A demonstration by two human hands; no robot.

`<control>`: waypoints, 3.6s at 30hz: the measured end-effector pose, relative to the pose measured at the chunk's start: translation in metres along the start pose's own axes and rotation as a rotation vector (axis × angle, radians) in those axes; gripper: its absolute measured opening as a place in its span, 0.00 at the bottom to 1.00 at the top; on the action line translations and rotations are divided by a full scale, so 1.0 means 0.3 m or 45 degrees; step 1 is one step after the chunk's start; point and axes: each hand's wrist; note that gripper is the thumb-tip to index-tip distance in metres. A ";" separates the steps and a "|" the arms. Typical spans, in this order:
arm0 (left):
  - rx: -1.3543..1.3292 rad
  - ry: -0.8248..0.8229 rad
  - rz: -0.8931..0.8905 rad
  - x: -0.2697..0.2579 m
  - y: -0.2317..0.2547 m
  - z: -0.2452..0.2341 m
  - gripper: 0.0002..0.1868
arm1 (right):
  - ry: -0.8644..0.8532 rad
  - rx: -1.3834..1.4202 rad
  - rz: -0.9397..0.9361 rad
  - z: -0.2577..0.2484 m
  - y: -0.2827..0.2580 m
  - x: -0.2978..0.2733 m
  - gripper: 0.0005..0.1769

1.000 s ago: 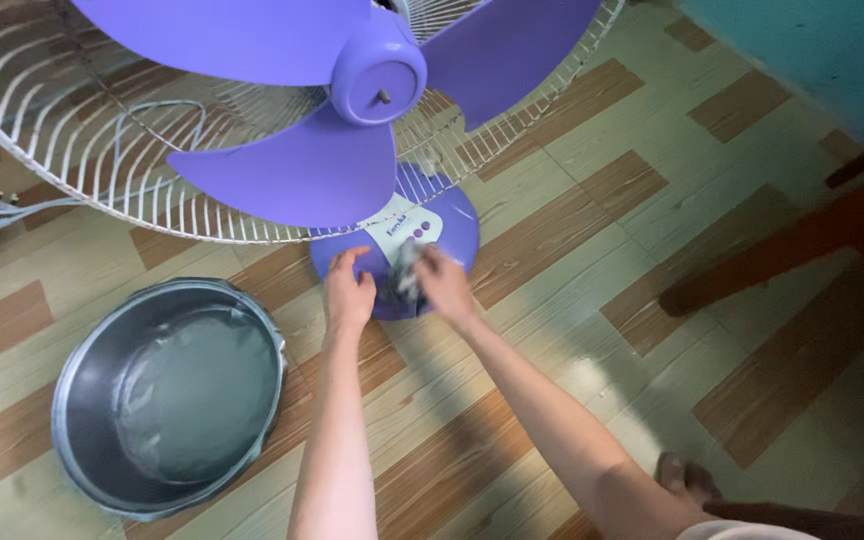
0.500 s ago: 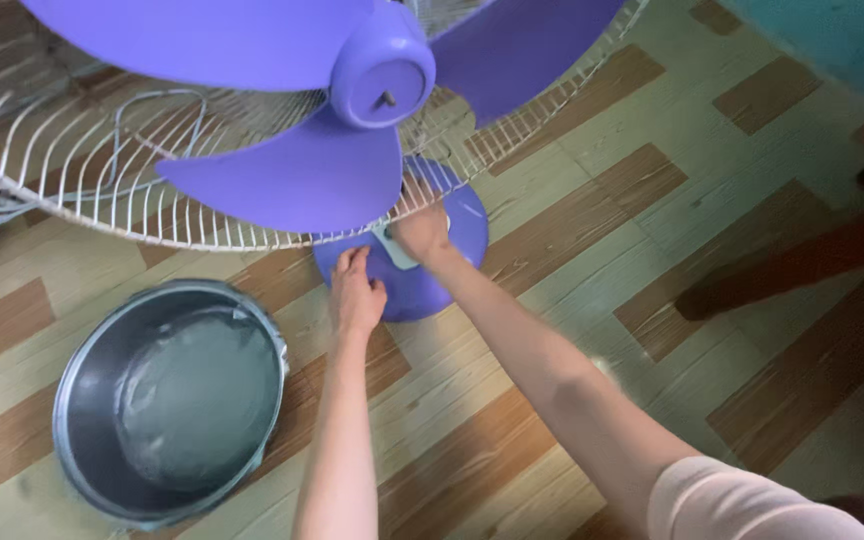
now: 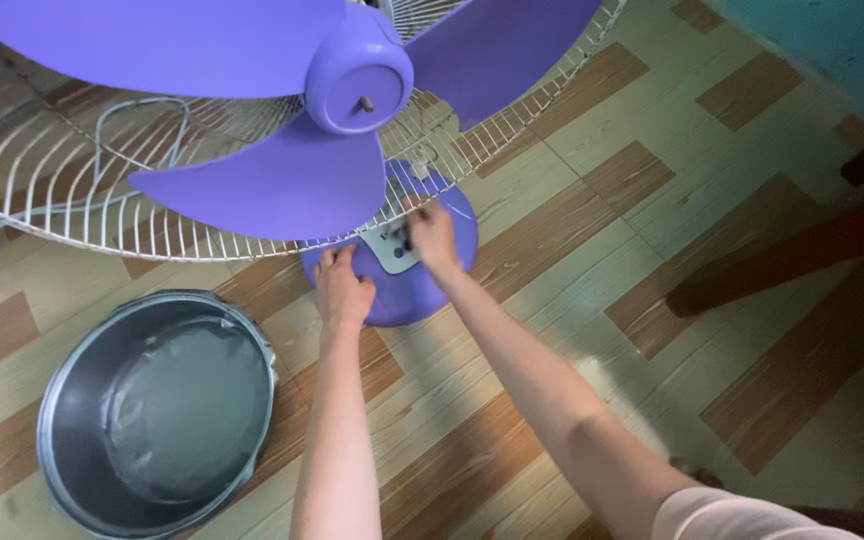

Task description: The person wrings out a cloth in a metal bowl of water, then wipes the base and blades of a purple electric fan. The person repeatedly dips the cloth in the bowl and continues wiping the fan blades and base.

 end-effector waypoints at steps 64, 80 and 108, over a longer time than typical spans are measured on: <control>-0.339 0.095 -0.270 -0.045 -0.220 -0.278 0.10 | -0.154 -2.039 -0.908 0.361 -0.087 -0.303 0.41; -0.604 0.406 -0.027 0.055 -0.297 -0.266 0.09 | -0.737 -1.950 -0.439 0.544 -0.028 -0.065 0.34; -0.196 0.142 0.123 -0.001 -0.091 0.057 0.18 | 0.396 0.082 -0.376 -0.312 0.037 -0.019 0.18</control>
Point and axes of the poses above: each hand's wrist, its own x-axis towards the middle knuckle, its own z-axis out of the palm, y = z × x, and after that the axes turned 1 degree about -y, right-handed
